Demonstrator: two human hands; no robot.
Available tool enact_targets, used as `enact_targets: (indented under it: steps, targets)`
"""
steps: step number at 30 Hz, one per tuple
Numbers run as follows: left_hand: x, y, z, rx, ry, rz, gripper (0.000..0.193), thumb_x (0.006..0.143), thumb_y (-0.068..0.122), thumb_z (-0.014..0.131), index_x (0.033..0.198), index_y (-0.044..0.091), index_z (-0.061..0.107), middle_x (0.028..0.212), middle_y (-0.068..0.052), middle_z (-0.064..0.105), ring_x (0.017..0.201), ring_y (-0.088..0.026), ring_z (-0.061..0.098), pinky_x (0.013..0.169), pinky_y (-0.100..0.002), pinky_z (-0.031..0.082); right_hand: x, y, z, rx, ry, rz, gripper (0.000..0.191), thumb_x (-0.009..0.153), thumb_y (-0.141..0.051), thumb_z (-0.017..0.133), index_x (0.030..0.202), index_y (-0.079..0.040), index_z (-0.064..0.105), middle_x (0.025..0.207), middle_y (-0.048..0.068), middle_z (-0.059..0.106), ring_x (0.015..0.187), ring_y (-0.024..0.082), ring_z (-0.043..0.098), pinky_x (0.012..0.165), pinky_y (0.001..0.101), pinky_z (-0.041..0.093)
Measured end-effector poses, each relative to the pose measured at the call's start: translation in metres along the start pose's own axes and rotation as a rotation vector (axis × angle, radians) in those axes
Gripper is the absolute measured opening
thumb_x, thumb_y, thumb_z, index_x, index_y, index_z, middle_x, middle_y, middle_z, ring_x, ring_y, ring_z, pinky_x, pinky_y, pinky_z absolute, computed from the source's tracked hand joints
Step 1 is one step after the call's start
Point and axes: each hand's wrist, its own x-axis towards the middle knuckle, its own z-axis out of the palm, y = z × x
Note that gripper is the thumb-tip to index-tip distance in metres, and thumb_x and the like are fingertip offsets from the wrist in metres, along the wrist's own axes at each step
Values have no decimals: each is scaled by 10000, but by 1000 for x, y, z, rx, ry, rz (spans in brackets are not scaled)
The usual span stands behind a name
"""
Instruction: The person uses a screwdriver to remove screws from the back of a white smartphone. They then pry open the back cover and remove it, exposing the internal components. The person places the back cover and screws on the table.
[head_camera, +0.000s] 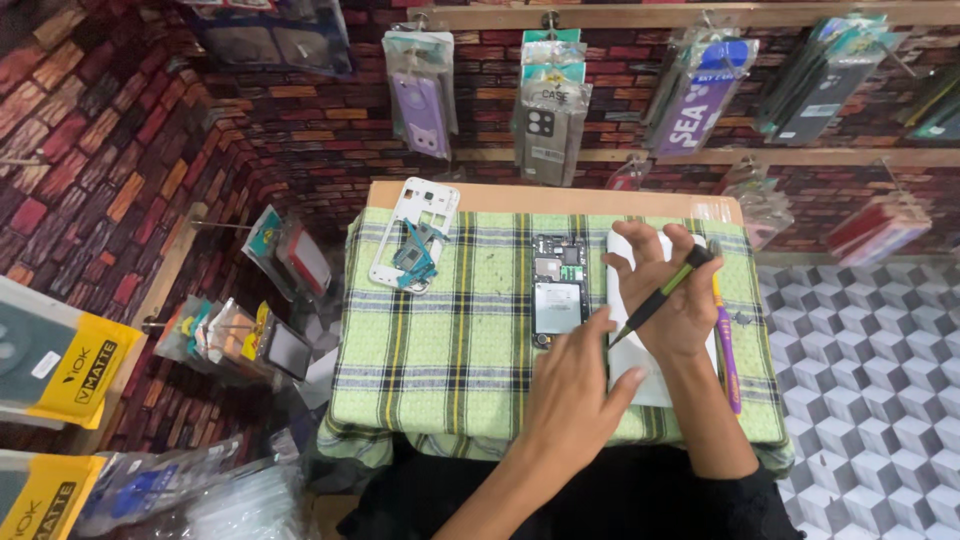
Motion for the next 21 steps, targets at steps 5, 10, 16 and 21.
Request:
enact_targets:
  steps: [5, 10, 16, 21]
  targets:
    - [21, -15, 26, 93, -89, -103, 293, 1020, 195, 632, 1255, 20, 611, 873, -124, 748, 787, -290, 728, 750, -449, 514, 4, 5, 3, -91, -53, 47, 592, 1108, -626, 364, 1547, -248, 491, 1538, 164, 481, 1498, 271, 386, 1201, 441, 342]
    - [11, -59, -16, 509, 317, -22, 140, 931, 101, 644, 1014, 147, 747, 860, -20, 787, 726, -158, 748, 655, -386, 425, 9, 11, 9, -435, 17, 200, 933, 967, -826, 270, 1533, -110, 464, 1464, 162, 548, 1375, 251, 471, 1106, 422, 386]
    - [27, -108, -79, 865, 325, -269, 152, 1008, 276, 685, 987, 148, 765, 664, -4, 711, 641, -164, 638, 818, -405, 377, 13, 12, 7, -548, 203, 172, 865, 973, -804, 304, 1426, -86, 473, 1254, 111, 638, 1257, 230, 566, 946, 390, 468]
    - [31, -121, -79, 1080, 456, -94, 184, 953, 306, 712, 1004, 137, 764, 883, 17, 702, 950, -187, 576, 917, -453, 332, 9, 11, -2, -436, 261, 102, 729, 1042, -716, 337, 1384, -94, 500, 1131, 82, 656, 1098, 202, 620, 837, 334, 477]
